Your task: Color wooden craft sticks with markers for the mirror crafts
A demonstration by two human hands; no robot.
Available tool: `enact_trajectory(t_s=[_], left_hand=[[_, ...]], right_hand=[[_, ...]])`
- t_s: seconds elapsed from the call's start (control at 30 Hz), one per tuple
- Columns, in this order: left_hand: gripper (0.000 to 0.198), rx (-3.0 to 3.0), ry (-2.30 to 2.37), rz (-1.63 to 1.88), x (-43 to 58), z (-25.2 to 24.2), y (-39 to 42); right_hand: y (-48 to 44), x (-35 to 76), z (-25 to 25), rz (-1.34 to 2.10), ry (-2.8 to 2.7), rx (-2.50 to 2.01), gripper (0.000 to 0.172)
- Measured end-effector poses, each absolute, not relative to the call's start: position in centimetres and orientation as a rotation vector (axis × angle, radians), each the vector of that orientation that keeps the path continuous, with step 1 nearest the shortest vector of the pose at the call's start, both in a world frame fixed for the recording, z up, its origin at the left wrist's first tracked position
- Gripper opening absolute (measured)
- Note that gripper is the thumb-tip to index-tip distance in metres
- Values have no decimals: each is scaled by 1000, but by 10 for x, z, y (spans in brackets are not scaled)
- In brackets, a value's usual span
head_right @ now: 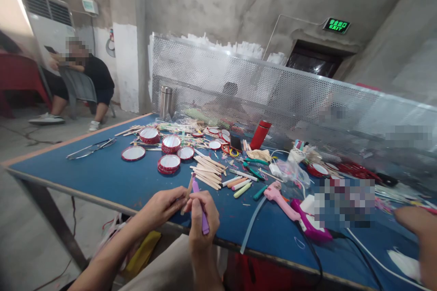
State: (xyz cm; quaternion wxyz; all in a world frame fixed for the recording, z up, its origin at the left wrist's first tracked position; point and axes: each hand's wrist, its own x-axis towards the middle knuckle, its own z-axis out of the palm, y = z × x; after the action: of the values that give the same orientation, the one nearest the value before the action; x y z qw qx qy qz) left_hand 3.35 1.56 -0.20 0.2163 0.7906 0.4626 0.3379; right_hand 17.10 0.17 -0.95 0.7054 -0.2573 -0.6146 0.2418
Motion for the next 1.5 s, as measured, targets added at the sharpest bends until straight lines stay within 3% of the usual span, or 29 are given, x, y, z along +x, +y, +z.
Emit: enact_trajectory(t_s=[1.5], left_hand=[[26, 2229, 1319, 948, 33, -4, 14]], right_hand=[[2, 169, -12, 515, -1306, -581, 18]])
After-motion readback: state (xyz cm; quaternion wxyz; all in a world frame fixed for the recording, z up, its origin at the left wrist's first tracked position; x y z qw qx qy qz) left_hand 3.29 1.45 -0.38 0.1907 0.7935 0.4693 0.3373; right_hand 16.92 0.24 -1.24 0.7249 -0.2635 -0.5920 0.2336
